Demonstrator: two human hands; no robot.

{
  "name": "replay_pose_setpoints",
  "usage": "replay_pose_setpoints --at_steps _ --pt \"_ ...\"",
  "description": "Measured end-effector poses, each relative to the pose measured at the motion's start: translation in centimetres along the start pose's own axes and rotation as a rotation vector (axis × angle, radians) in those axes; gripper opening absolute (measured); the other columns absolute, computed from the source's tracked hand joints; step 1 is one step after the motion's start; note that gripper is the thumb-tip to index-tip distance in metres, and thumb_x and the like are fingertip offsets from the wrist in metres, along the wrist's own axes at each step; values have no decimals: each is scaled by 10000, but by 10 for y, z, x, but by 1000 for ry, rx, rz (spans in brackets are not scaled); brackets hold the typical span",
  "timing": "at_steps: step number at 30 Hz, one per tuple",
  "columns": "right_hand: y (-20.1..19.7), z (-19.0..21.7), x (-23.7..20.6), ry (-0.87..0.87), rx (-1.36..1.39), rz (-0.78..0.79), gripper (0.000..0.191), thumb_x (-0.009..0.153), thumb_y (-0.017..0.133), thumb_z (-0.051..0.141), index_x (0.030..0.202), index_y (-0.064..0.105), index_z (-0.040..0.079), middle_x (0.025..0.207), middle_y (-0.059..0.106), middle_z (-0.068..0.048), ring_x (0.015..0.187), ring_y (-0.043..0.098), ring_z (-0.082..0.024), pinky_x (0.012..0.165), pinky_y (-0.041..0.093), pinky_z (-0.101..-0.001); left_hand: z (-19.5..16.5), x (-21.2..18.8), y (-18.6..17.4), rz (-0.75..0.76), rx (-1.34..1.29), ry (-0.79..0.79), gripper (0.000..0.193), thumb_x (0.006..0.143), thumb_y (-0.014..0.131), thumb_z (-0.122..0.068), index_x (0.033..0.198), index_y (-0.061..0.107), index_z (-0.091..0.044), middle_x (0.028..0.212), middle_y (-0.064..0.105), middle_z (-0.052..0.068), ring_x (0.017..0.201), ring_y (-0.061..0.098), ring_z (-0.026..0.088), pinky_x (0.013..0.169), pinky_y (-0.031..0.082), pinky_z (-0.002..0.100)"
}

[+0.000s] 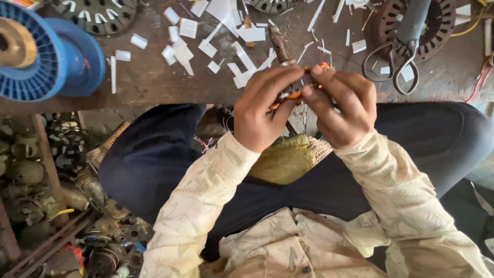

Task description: The person cuts small white plastic pieces with shears and inserts them into slots on a copper-wound motor rotor. The person repeats this process for multiple slots around the rotor, handling the rotor and shears throughout.

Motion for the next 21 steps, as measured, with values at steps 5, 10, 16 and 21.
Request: replay_pose_setpoints --at_steps 5,10,16,21 --pt "0 -4 8 149 119 -43 374 929 844 -92 1257 702 17 1272 709 -127 1168 650 -304 975 554 -396 12 2 -12 -3 -56 -31 500 861 851 29 1308 661 -93 1335 682 71 1208 690 247 1054 578 324" --pt "3 -16 0 401 333 -79 463 979 802 12 1385 584 -39 1344 647 -203 1184 649 -282 1007 559 -361 27 -9 -19 -14 -296 -171 470 864 865 25 1280 664 -62 1317 682 83 1199 706 181 1064 597 320" --pt "12 -16 -12 511 385 81 304 1046 818 106 1275 676 -36 1241 700 -173 1059 725 -255 942 581 -317 38 -13 -25 -1 -450 -232 417 911 828 29 1279 638 -28 1300 669 84 1213 663 149 1078 550 294" --pt "19 -16 -8 478 338 54 270 1079 810 100 1292 700 -25 1225 708 -163 1065 715 -253 941 574 -317 45 -15 -22 -33 -657 -291 406 970 795 -61 1307 572 -27 1338 623 70 1227 658 147 1083 568 304"
Point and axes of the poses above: each hand's wrist, its own x-axis towards the middle knuckle, its own y-axis out of the palm, z = x × y, the point moved 4 cm from there along x, towards the middle knuckle
